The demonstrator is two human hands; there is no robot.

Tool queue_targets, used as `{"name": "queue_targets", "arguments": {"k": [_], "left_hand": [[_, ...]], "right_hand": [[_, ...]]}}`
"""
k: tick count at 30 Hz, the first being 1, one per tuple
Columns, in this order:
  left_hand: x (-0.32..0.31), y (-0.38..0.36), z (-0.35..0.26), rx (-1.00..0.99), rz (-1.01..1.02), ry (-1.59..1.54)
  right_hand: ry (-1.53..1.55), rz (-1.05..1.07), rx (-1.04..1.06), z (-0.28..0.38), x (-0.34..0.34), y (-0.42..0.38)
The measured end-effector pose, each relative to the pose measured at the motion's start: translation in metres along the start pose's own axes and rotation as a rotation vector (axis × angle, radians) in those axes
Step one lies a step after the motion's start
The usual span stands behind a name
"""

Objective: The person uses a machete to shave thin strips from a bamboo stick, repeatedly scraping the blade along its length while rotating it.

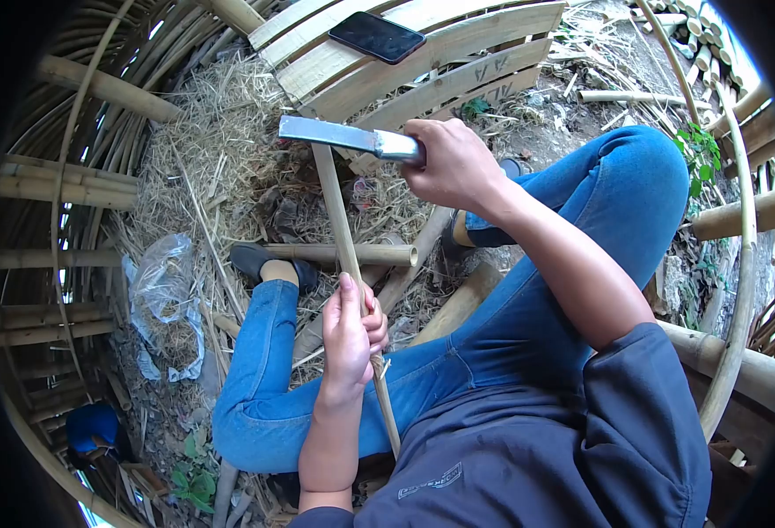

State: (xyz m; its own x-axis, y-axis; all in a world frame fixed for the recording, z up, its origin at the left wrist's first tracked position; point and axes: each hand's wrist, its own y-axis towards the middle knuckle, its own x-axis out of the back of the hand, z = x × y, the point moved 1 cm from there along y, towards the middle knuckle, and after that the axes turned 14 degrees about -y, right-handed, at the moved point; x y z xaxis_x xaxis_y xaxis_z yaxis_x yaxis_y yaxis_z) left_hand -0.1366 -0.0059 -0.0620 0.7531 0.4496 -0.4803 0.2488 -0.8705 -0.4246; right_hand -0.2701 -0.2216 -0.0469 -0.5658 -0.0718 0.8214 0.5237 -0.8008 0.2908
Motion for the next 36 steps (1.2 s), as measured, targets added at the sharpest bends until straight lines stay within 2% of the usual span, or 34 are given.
{"name": "queue_targets", "arguments": {"k": [2,5,6,9,14,17,20,24,36], "left_hand": [[0.002,0.002,-0.004,-0.004,-0.018,-0.017],[0.006,0.004,-0.009,-0.018,-0.063,-0.043],[0.008,0.005,-0.010,-0.031,-0.068,-0.049],[0.011,0.006,-0.016,-0.049,-0.092,-0.046],[0.012,0.009,-0.015,-0.045,-0.111,-0.065],[0.015,0.010,-0.015,-0.049,-0.110,-0.070],[0.016,0.011,-0.014,-0.059,-0.121,-0.071],[0.013,0.009,-0.013,-0.061,-0.091,-0.078],[0.009,0.004,0.000,-0.108,-0.051,0.027]], "right_hand": [[0.120,0.085,0.047,0.005,0.004,-0.005],[0.173,0.119,0.244,0.014,0.011,-0.012],[0.148,0.135,0.325,0.014,0.010,-0.013],[0.017,0.203,0.346,0.021,0.010,-0.019],[-0.013,0.289,0.283,0.023,0.000,-0.028],[-0.158,0.325,0.306,0.026,0.004,-0.028],[-0.112,0.353,0.297,0.028,0.001,-0.029],[-0.161,0.324,0.214,0.022,-0.019,-0.030],[-0.281,0.205,0.223,0.012,-0.034,-0.019]]}}
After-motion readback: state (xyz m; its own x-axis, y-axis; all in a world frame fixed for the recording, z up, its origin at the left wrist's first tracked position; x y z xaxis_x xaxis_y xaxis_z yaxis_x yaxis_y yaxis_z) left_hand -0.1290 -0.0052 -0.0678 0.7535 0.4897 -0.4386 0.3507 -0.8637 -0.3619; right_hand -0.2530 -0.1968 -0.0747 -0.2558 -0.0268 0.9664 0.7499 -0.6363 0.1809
